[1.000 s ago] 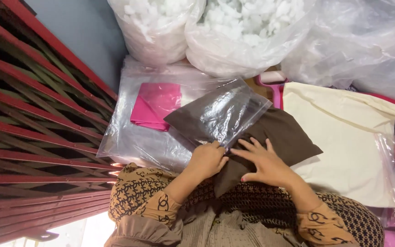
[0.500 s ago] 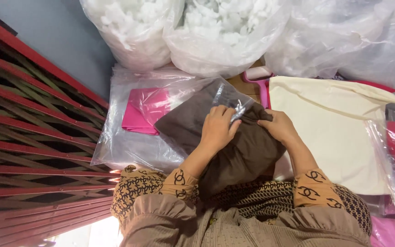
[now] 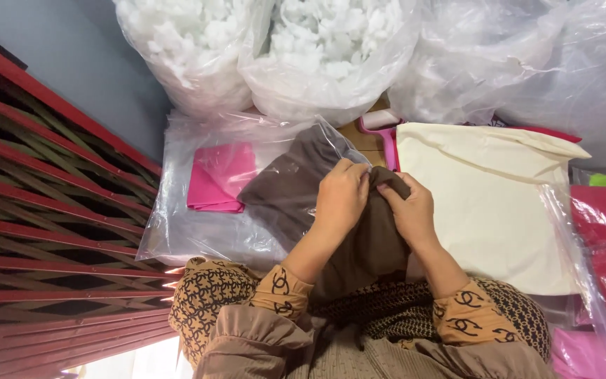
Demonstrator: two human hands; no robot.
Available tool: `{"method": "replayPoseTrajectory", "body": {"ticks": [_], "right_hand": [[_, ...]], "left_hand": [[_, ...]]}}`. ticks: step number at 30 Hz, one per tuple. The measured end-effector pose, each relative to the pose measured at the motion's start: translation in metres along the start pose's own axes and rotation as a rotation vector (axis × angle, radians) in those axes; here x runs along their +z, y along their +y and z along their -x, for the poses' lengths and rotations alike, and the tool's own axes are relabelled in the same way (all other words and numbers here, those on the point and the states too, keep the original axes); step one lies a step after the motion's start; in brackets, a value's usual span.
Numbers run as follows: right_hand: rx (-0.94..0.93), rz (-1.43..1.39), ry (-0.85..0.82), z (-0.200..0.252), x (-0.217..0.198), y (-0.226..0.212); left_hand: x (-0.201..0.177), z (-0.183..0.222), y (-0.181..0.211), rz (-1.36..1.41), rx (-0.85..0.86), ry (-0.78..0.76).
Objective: The person places a brown cushion and a pink piece of fabric into a plastic bag, سپس presses the air out by hand and seals the bag.
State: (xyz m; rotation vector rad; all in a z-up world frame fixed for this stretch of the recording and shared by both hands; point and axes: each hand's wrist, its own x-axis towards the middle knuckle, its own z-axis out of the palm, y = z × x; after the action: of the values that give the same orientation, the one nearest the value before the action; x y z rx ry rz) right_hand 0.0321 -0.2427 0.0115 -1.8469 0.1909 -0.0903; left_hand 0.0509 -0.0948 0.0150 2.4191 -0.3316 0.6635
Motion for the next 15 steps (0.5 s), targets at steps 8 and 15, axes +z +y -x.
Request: {"method": "replayPoseTrajectory", "body": {"ticks": [8,15], "right_hand": [[-0.252,-0.07,-0.005,-0.008,-0.008,0.028],[-0.184,0.019,0.238,-0.042,-0.055,0.034]], "left_hand": [[-0.013,0.03,0.068,-0.092,0.371,0.274],[-0.036,0.057,-0.006,0.006,0.517,0.254]]}}
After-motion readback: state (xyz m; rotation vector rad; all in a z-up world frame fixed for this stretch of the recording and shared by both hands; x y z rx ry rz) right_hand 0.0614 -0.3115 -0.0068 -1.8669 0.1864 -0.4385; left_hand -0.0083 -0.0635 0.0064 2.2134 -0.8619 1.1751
